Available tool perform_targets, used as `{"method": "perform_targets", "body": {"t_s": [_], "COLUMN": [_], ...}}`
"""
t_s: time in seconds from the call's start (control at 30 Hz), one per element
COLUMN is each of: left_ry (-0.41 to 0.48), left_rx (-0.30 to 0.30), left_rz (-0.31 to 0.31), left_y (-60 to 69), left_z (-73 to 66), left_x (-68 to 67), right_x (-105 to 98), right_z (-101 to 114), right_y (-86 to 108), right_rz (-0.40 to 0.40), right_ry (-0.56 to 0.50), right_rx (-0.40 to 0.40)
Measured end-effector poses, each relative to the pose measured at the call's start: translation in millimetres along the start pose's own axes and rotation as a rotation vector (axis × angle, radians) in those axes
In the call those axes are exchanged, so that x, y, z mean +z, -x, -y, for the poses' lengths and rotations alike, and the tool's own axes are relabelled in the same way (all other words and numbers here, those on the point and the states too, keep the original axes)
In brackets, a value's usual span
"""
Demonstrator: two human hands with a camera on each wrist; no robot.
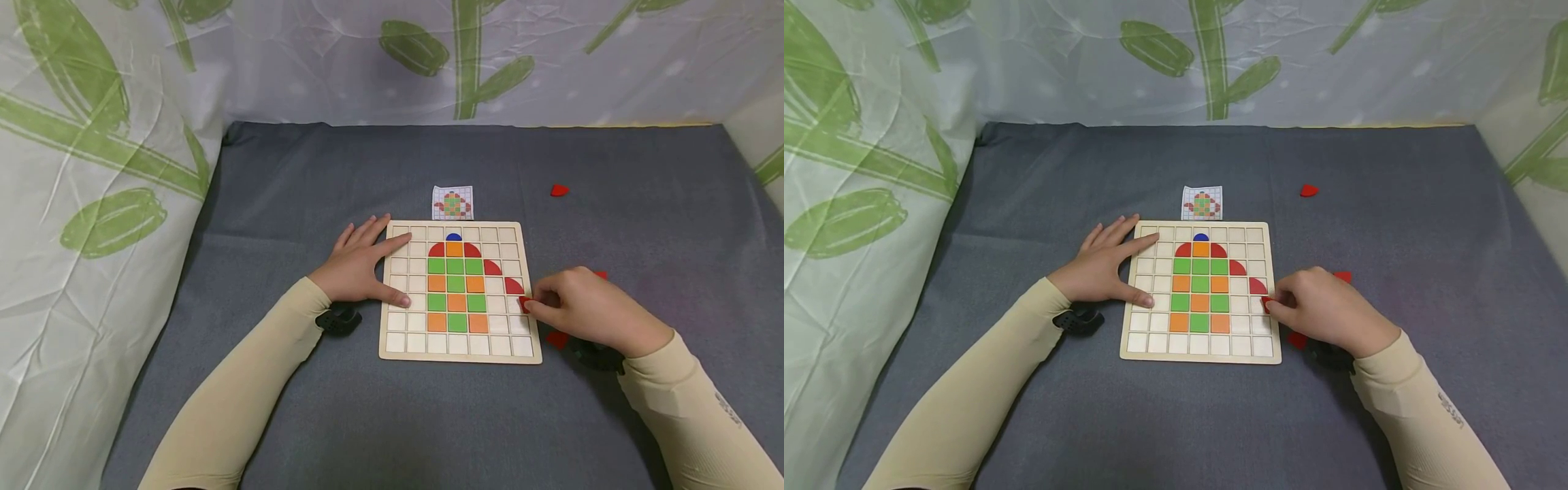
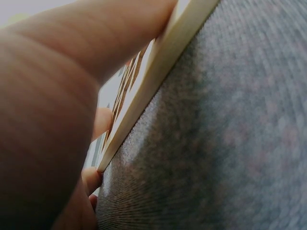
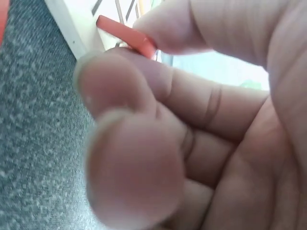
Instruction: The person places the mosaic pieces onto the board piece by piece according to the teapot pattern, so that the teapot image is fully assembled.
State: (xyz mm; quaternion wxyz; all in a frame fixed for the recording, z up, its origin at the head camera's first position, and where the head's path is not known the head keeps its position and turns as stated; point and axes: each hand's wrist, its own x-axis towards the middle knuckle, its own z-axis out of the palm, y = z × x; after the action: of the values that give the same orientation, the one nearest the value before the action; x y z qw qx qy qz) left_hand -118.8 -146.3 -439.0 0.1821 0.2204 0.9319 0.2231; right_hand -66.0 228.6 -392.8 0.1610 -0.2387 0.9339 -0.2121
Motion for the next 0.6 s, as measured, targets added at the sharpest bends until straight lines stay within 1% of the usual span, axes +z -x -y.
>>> {"method": "perform_targets", "body": {"t_s": [0.2, 0.27, 0.47, 0.6], "left_ry": [0.004, 0.000, 0.003, 0.002], "left_rx": [0.006, 0.007, 0.007, 0.007], "left_rz": [-0.001, -0.002, -0.002, -0.003], "left_y": [0.4, 0.5, 0.4, 0.4], "left_z": [0.4, 0.6, 1.3, 1.1], "left_x": [-0.1, -0.1, 1.2, 1.4], "right_x": [-0.8, -0.5, 2.9, 4.5], "right_z": [-0.8, -1.0, 0.4, 2.4], "right_y": [1.2, 1.1, -1.0, -2.7], "right_rz": [0.027, 0.046, 0.133, 0.140], "right_ry": [-0.009, -0.033, -0.138, -0.150], "right_rx": [0.062, 0.078, 0.127, 0.135]}}
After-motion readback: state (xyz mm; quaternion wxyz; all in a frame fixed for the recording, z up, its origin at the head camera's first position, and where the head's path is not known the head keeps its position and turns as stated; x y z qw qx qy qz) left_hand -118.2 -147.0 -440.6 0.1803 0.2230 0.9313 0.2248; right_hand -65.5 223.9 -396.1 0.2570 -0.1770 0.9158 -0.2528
